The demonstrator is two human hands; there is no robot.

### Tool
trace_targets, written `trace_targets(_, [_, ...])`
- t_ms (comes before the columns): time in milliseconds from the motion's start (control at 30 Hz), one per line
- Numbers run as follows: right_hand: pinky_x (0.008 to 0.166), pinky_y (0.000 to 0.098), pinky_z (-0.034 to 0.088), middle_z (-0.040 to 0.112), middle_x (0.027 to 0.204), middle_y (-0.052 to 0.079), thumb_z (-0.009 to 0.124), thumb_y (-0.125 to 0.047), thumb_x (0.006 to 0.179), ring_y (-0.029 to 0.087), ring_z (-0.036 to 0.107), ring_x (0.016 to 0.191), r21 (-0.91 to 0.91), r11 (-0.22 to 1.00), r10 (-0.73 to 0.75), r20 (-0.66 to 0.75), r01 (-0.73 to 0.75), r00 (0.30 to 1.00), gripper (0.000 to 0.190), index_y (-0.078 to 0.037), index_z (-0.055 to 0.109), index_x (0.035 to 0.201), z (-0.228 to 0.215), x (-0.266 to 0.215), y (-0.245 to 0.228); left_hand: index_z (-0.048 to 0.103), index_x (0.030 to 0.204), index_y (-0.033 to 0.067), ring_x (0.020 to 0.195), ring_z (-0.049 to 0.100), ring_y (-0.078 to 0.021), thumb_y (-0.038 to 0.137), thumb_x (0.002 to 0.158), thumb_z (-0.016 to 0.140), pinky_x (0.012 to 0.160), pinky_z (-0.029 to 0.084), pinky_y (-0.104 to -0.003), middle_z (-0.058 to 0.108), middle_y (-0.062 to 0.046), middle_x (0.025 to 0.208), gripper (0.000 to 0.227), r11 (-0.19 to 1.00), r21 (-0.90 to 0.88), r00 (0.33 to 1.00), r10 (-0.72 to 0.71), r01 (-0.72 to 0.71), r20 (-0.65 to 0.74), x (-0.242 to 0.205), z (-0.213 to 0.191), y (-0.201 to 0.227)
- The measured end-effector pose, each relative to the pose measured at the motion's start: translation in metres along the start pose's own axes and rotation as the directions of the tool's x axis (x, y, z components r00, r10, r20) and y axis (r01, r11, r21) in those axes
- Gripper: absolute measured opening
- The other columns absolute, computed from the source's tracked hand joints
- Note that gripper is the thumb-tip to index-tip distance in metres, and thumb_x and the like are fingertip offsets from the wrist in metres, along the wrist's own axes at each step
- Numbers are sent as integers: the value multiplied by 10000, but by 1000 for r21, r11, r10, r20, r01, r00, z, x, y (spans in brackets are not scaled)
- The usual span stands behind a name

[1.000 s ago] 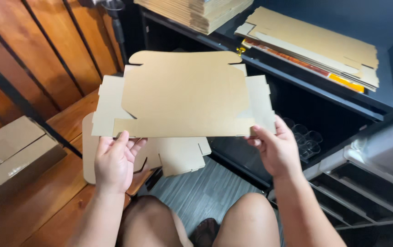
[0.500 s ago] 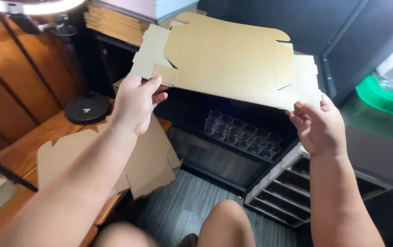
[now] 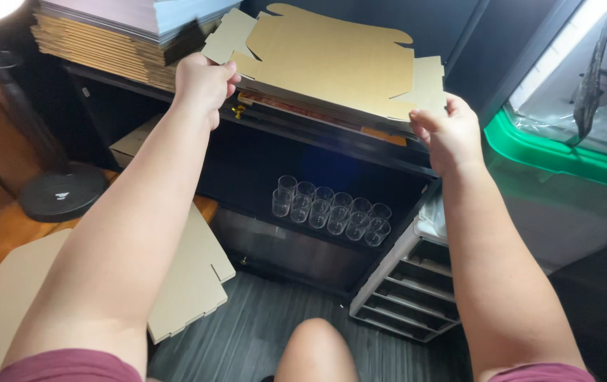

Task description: The person repeatedly picks up flat cardboard pieces from a wooden bench and places them onto a shelf. The person handles the cardboard by hand, stacking them one by one in a repetitive cycle.

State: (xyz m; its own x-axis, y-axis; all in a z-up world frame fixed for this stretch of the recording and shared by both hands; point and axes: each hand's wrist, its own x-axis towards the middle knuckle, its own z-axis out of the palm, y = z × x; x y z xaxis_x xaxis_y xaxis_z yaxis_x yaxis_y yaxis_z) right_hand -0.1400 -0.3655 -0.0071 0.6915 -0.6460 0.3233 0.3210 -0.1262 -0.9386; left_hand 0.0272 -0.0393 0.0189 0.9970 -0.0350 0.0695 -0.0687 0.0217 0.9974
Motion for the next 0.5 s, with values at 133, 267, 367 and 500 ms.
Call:
trace_targets(133, [746,238,613,727,994,65,756,-2,769,139,705,844,-46,999,-1,-7,1,1000,465,-89,636,1210,2,23,9,606,842,158,685,585,-44,180,1013,700,727,551,-254,742,27,846,196,999,49,999,-16,18,-40,20,15,-7])
trace_targets(267, [662,253,558,728,957,94,773,38,764,144,680,756,-55,998,-32,-27,30,999,751,-56,472,1445,0,43,24,639,891,135,858,670,-123,167,984,732,951,572,-438,767,-5,915,135,996,85,998,-13,18,-60,26,22,-8])
trace_targets(367, [531,220,482,643,954,91,804,7,762,111,584,591,-186,978,-106,-54,94,993,714,-15,507,1411,-1,53,32,636,882,120,1051,727,-215,153,961,755,1042,557,-516,775,-35,963,146,996,89,998,-10,16,-69,34,28,-13])
trace_targets(500, [753,193,511,667,985,-24,870,-159,722,64,591,846,-482,869,-167,-72,113,983,451,-143,747,1155,-1,47,30,544,769,132,983,702,-212,141,945,782,946,572,-462,714,-46,878,296,996,93,996,-7,16,-92,49,32,-27])
